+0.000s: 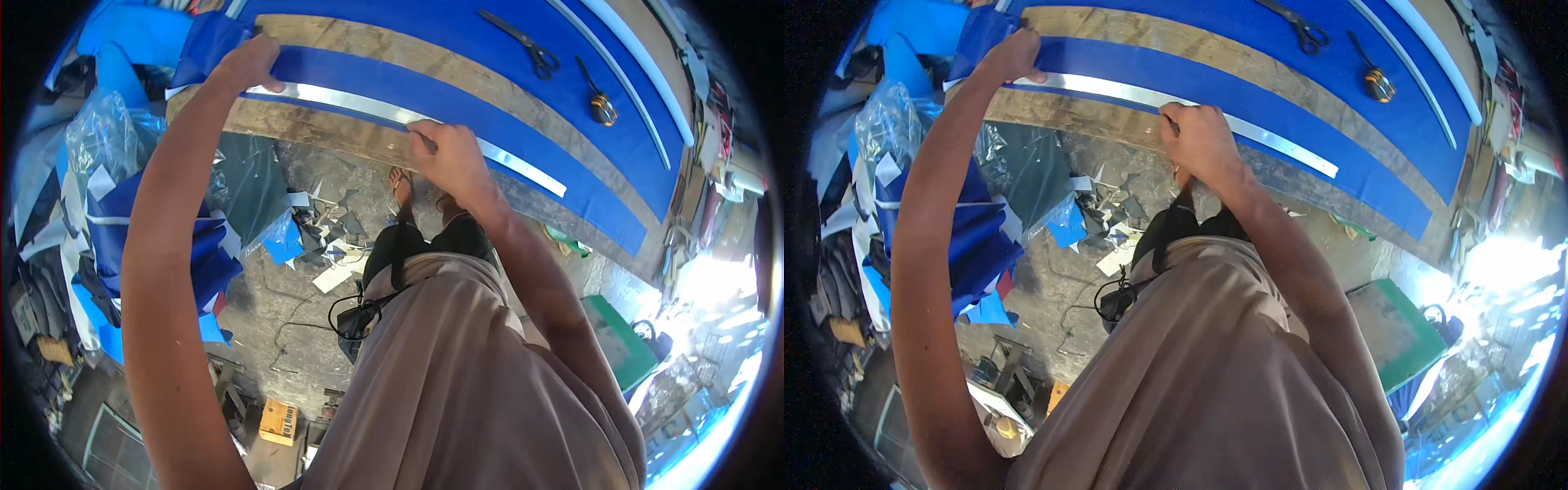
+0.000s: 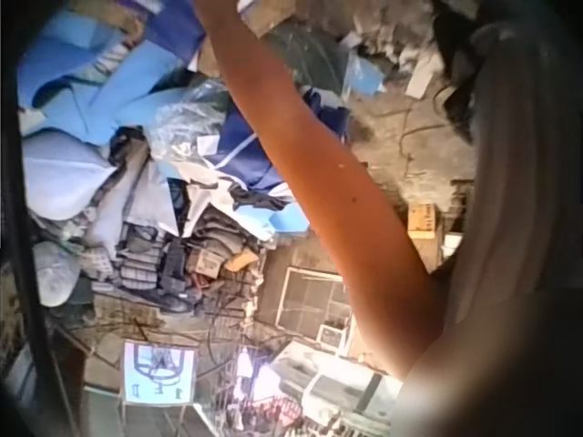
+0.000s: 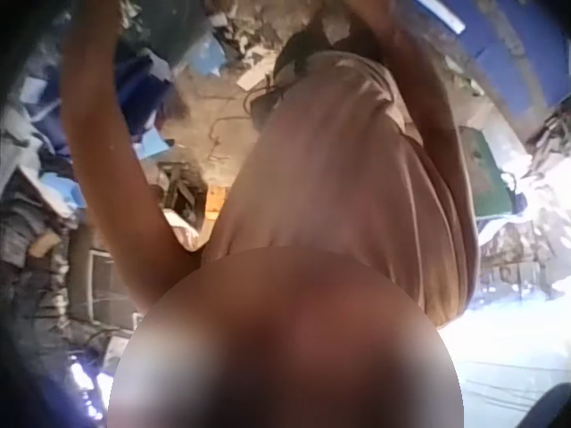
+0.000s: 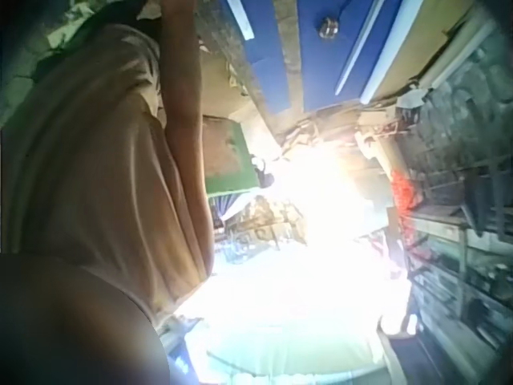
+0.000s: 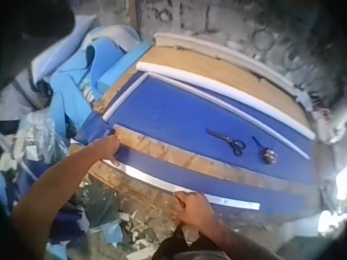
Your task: Measuring and cutting blue fabric for furniture reupholstery at a workbench.
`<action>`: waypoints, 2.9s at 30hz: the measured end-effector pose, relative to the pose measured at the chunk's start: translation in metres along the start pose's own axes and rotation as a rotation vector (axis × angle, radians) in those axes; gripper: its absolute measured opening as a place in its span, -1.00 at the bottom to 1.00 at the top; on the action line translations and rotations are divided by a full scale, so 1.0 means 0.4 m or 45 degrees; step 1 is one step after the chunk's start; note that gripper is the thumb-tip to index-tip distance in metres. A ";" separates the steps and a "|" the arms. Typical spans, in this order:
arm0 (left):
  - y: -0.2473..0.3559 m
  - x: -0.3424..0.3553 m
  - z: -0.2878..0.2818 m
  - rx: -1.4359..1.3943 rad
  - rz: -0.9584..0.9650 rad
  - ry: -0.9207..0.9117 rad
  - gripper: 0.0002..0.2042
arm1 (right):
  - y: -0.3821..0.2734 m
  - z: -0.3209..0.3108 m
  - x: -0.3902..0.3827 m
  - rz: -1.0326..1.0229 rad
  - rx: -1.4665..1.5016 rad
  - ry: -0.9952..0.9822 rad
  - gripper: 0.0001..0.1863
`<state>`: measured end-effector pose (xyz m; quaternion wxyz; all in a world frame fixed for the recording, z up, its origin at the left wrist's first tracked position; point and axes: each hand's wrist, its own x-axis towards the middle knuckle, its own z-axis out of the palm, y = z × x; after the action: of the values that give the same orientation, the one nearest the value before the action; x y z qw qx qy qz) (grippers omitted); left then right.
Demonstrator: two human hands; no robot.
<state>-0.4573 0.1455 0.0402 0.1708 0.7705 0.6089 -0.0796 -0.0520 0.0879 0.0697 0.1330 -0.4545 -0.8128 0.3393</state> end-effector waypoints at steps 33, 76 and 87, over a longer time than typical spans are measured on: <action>-0.004 0.001 0.026 -0.190 -0.151 -0.061 -0.70 | 0.278 -0.235 -0.314 0.262 -0.041 0.328 -0.79; 0.412 -0.094 0.180 -0.160 0.021 0.434 -0.51 | 0.433 -0.187 -0.383 0.246 -0.363 0.550 -0.46; 0.678 0.047 -0.014 0.128 0.009 0.698 -0.55 | 0.509 -0.299 -0.515 0.111 -0.238 0.682 -0.52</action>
<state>-0.1912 0.1104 0.0841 -0.0386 0.7728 0.6251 0.1023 0.2563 0.0412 0.0398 0.2856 -0.5726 -0.7563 0.1361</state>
